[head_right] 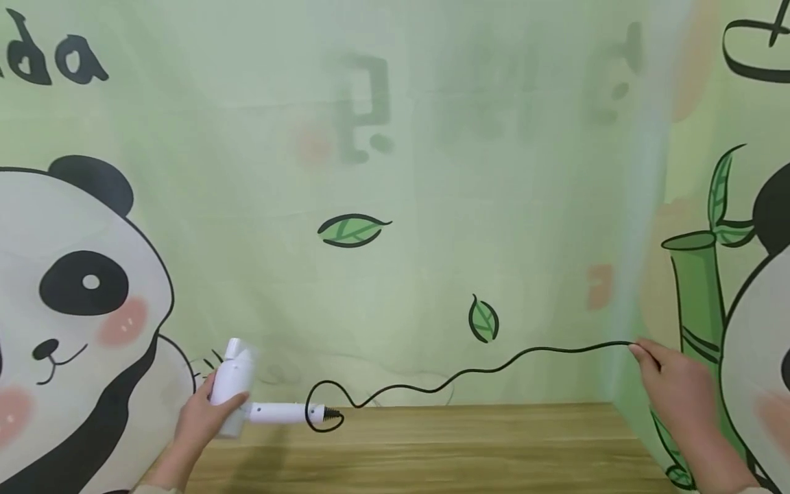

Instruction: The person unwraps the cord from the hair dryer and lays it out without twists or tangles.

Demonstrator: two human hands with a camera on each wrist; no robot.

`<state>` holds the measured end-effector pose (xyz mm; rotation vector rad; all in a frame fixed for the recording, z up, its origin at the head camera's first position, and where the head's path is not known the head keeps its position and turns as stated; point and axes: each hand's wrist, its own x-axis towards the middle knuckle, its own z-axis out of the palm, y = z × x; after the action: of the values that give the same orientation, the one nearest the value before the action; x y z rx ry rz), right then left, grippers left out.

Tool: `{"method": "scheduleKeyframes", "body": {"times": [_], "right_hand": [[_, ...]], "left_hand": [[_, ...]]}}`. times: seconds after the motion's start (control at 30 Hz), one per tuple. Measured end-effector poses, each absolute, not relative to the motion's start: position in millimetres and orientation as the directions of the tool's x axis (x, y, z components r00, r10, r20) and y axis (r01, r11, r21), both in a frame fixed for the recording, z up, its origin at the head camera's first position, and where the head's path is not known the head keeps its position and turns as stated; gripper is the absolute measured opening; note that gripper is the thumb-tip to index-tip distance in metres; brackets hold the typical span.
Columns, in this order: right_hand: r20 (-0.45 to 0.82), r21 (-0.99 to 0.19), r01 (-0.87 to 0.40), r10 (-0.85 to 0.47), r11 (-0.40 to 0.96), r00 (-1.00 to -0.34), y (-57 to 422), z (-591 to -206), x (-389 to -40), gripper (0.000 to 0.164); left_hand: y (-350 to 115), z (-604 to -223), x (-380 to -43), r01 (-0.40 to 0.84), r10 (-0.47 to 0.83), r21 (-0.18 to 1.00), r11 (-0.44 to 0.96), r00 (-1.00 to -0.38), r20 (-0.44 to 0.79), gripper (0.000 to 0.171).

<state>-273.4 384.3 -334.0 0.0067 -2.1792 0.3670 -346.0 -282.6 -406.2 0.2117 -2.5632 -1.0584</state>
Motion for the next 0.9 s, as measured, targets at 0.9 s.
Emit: {"method": "scheduleKeyframes", "body": {"times": [0.9], "right_hand": [[0.691,-0.416,0.052,0.353,0.908,-0.631,461.9,-399.5,-286.3,0.043]], "left_hand": [[-330.1,-429.9,-342.2,-0.113,-0.416,0.747,0.655,-0.879,0.233,0.088]]}}
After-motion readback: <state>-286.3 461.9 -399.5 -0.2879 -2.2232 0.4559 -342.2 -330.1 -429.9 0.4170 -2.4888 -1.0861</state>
